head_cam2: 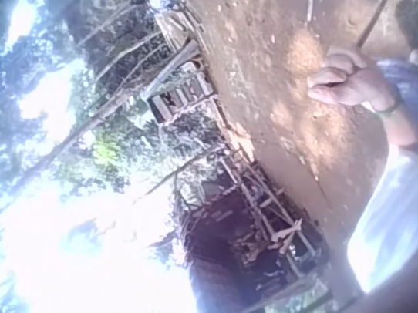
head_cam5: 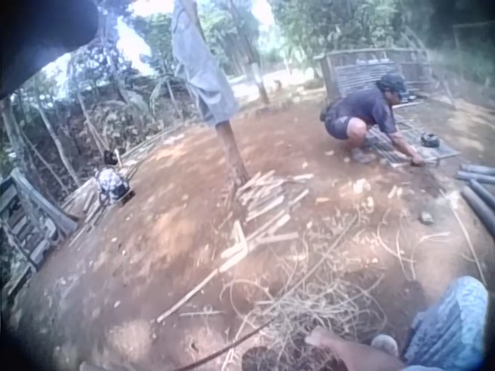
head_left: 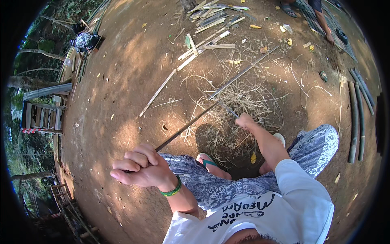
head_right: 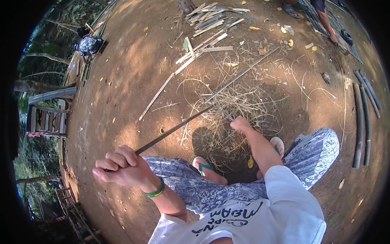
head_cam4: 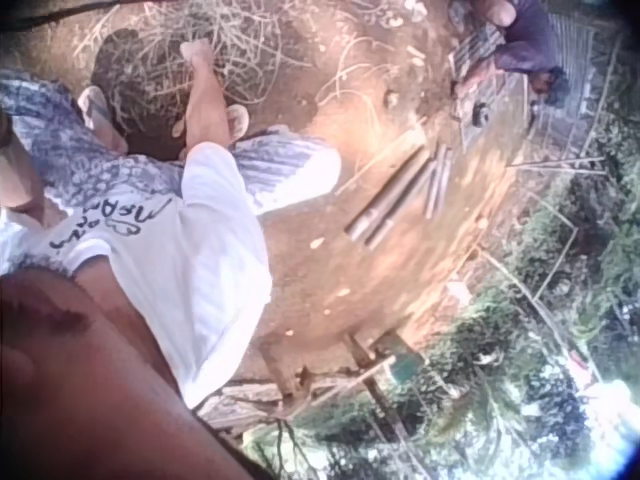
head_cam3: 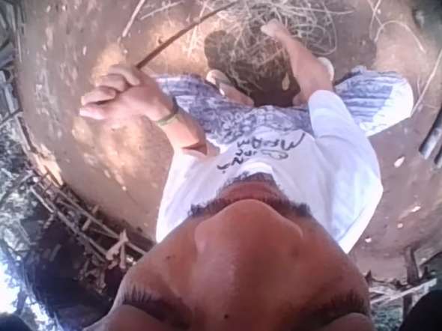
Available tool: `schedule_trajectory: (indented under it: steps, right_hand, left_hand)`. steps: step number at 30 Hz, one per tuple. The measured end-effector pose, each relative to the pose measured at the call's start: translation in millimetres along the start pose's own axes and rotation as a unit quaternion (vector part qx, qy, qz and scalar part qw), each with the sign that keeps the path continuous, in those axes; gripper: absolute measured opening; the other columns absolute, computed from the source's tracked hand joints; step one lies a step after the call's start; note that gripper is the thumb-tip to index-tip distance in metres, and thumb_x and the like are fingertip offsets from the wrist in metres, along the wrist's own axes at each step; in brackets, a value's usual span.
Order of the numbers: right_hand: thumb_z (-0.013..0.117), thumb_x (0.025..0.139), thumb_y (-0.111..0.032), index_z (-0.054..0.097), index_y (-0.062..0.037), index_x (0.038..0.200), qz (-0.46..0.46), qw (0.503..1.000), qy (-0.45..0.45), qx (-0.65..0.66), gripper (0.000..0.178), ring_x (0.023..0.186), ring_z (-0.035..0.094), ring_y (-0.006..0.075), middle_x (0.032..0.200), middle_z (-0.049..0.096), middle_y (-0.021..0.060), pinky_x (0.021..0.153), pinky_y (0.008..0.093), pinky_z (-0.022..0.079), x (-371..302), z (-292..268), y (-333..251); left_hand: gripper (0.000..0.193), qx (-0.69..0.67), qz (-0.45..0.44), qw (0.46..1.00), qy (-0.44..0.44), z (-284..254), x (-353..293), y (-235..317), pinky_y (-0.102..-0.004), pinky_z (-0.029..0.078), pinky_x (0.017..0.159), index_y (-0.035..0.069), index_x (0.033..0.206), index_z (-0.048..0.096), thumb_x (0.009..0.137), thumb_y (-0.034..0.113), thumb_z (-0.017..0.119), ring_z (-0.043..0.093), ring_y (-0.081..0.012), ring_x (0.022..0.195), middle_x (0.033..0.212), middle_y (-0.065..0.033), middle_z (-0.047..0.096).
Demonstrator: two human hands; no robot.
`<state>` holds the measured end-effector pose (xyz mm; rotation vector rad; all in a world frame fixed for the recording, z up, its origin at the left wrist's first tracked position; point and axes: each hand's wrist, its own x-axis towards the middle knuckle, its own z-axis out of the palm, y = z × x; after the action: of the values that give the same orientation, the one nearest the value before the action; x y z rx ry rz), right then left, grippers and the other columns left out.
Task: The person sits on the ground and uses a machete to split long bamboo poles into thin strips. They hold the bamboo vertically and strike it with the machete to create a split, then pull the resulting strips apart. The process is repeated with multiple bamboo pieces, accumulating a pile of thin strips on the ground.
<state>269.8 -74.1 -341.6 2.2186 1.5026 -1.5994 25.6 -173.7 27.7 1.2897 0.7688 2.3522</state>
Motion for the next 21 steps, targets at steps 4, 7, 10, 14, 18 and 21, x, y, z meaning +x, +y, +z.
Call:
schedule_trajectory:
  steps: [4,7,10,14,18,21]
  right_hand:
    - [0.062,0.082,-0.015,0.065,0.0069,0.077,0.046,0.997,0.001,0.066,0.023,0.053,0.060,0.0189,0.066,0.063,0.0139,0.046,0.0320,0.045,5,-11,-4]
    - [0.068,0.085,-0.014,0.063,0.0063,0.076,0.049,0.975,-0.025,0.215,0.023,0.051,0.057,0.0182,0.064,0.060,0.0135,0.044,0.0310,0.042,8,-8,0]
    - [0.072,0.085,-0.018,0.062,0.0053,0.075,0.036,0.972,-0.014,0.231,0.027,0.050,0.056,0.0182,0.062,0.059,0.0124,0.045,0.0324,0.043,8,-5,3]
    - [0.073,0.083,-0.022,0.062,0.0033,0.075,0.007,0.981,0.025,0.190,0.029,0.050,0.058,0.0178,0.061,0.060,0.0101,0.048,0.0334,0.047,-31,-4,-18]
    - [0.071,0.086,-0.019,0.060,-0.0003,0.079,-0.050,0.964,0.068,0.250,0.023,0.049,0.053,0.0136,0.063,0.058,0.0053,0.044,0.0303,0.042,-60,-15,-12]
    - [0.070,0.086,-0.017,0.058,-0.0017,0.079,-0.052,0.958,0.074,0.272,0.021,0.050,0.053,0.0135,0.063,0.057,0.0045,0.043,0.0308,0.042,-44,-27,22]
  left_hand:
    - [0.049,0.061,-0.017,0.995,0.081,11,13,2,-0.0229,0.018,0.031,0.015,0.069,0.027,0.110,0.043,0.024,0.020,-0.0079,0.035,0.048,0.0030,0.022]
    - [0.050,0.020,0.028,0.997,0.067,9,35,34,-0.0228,0.018,0.031,0.016,0.068,0.027,0.109,0.044,0.025,0.019,-0.0067,0.035,0.048,0.0028,0.021]
    - [0.051,-0.021,0.033,0.999,0.034,19,43,71,-0.0217,0.017,0.032,0.016,0.069,0.031,0.109,0.047,0.027,0.019,-0.0055,0.035,0.048,0.0029,0.023]
    - [0.048,-0.066,0.036,0.997,-0.035,11,29,73,-0.0213,0.016,0.033,0.014,0.083,0.042,0.106,0.054,0.029,0.023,-0.0055,0.036,0.050,0.0034,0.028]
    - [0.051,-0.094,0.051,0.994,-0.017,10,26,49,-0.0218,0.018,0.032,0.014,0.091,0.043,0.103,0.061,0.027,0.023,-0.0065,0.035,0.049,0.0031,0.028]
    - [0.049,-0.111,0.048,0.993,-0.012,22,28,54,-0.0221,0.019,0.031,0.015,0.088,0.039,0.105,0.058,0.026,0.025,-0.0083,0.034,0.048,0.0023,0.028]
